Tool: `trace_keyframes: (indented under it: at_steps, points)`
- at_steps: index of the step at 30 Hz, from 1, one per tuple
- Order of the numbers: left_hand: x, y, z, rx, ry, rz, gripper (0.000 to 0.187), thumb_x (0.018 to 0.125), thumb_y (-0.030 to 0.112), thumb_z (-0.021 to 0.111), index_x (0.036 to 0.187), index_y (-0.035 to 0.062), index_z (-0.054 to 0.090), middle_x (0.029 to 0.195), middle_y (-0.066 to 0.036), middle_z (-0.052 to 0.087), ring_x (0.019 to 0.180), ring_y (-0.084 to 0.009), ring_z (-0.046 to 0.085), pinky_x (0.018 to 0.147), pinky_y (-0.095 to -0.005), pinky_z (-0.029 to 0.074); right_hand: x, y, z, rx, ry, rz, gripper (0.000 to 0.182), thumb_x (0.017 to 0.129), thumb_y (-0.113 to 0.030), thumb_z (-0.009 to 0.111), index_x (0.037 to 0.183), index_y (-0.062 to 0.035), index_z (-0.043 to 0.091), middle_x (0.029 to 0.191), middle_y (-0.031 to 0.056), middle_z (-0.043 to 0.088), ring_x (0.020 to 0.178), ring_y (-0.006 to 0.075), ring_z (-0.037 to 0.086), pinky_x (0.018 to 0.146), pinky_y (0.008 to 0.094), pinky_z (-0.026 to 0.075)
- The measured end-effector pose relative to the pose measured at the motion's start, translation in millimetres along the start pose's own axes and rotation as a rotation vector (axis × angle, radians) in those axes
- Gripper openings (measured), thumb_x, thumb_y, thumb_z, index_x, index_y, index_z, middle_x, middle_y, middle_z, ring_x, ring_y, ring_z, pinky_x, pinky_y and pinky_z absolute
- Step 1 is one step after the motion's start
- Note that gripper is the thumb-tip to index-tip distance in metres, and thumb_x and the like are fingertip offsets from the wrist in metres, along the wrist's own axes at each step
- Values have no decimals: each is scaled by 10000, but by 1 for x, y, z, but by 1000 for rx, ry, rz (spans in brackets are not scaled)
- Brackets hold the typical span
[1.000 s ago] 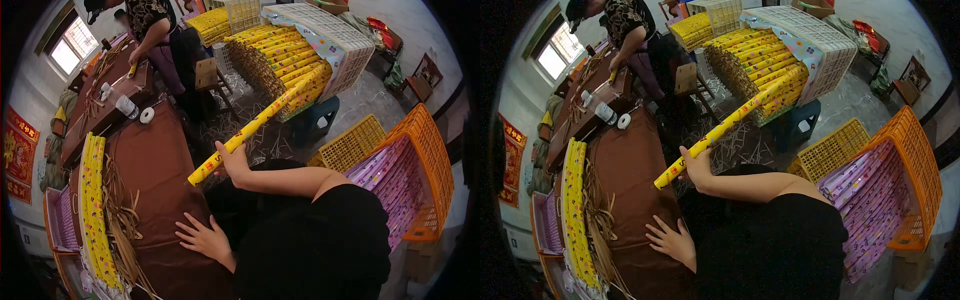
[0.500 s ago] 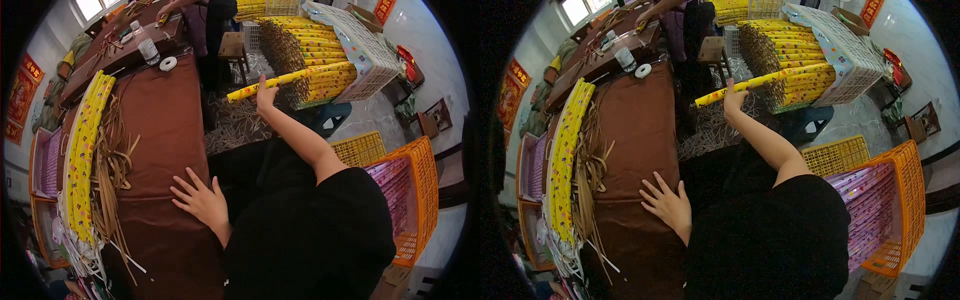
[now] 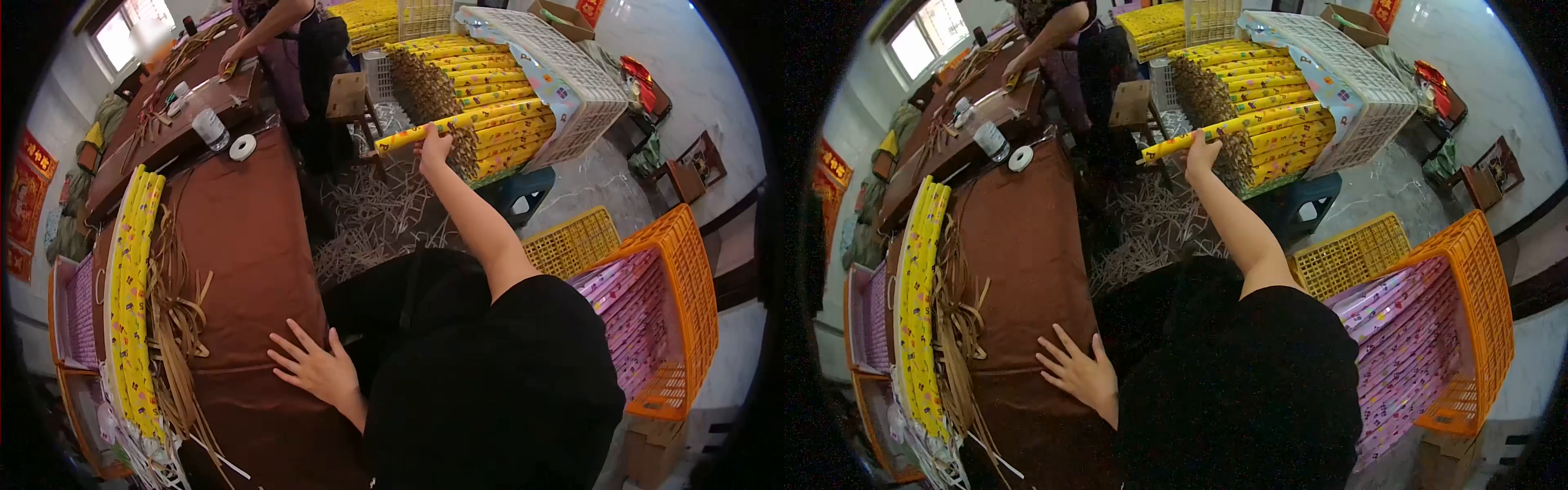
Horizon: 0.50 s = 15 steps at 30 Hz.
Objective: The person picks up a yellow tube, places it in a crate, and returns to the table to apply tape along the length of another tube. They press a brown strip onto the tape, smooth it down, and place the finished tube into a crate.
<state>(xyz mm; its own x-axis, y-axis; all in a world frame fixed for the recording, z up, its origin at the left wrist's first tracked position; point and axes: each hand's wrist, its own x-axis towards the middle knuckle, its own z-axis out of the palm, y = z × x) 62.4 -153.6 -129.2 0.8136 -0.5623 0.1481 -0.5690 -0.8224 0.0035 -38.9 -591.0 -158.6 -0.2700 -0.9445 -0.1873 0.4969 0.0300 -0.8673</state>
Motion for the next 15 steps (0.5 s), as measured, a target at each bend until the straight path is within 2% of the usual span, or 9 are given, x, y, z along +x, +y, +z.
trace_keyframes:
  at_steps: [2,4,7,8,9,10,11,13,15]
  points:
    - [0,2,0,-6,72,8,708,917,496,547,1511,206,296,1564,-173,227,1397,-429,265,1124,-568,225,80,21,-10,-314,231,-132,632,894,-314,649,1303,-7,278,884,154,589,609,217,600,457,316,489]
    - [-1,2,1,-8,75,12,708,915,497,547,1510,207,297,1563,-173,230,1395,-432,266,1124,-569,222,34,-60,-5,-601,274,-49,841,946,-342,573,1481,-43,-2,1283,275,498,1158,410,533,954,491,447]
    - [2,5,-1,-23,48,-25,700,913,491,552,1504,204,311,1558,-175,242,1393,-440,263,1124,-575,212,175,-39,-40,-734,386,-187,939,953,-424,547,1506,-32,-104,936,200,651,716,313,633,657,442,533]
    - [2,5,-3,-48,53,-14,690,909,481,561,1495,198,333,1553,-181,251,1387,-442,269,1121,-579,207,257,-20,-69,-1276,416,-207,535,911,-405,594,1286,-31,522,958,167,698,813,332,678,865,633,441]
    - [2,5,-7,-69,56,-5,683,906,475,565,1489,194,347,1549,-184,256,1382,-443,276,1120,-582,207,239,-57,-71,-2048,132,-348,455,882,-476,603,1112,-91,679,867,94,724,785,333,683,848,669,421]
    - [3,5,-9,-90,65,-13,676,904,469,570,1483,191,360,1545,-188,261,1376,-444,283,1118,-585,207,212,-90,-67,-2463,-90,-340,689,937,-592,468,1213,32,570,943,154,689,768,303,659,889,550,457]
    - [3,3,-7,-86,109,-5,668,897,456,586,1473,189,378,1536,-189,277,1364,-445,301,1108,-594,223,288,-78,-88,-2472,-80,-150,703,928,-638,427,1165,-1,605,939,167,688,871,299,652,963,587,396]
    - [4,0,-10,-81,67,-7,681,907,474,584,1482,178,370,1544,-194,256,1363,-456,293,1090,-612,243,335,-74,-142,-2032,21,-654,501,817,-576,641,920,-93,727,895,100,722,760,315,686,653,474,524]
    - [4,-2,-8,-79,92,-17,717,870,481,629,1473,180,383,1523,-201,286,1346,-449,326,1077,-623,263,300,-80,-72,-2294,-236,-738,442,883,-479,624,1028,-71,709,976,88,717,796,302,683,678,465,539]
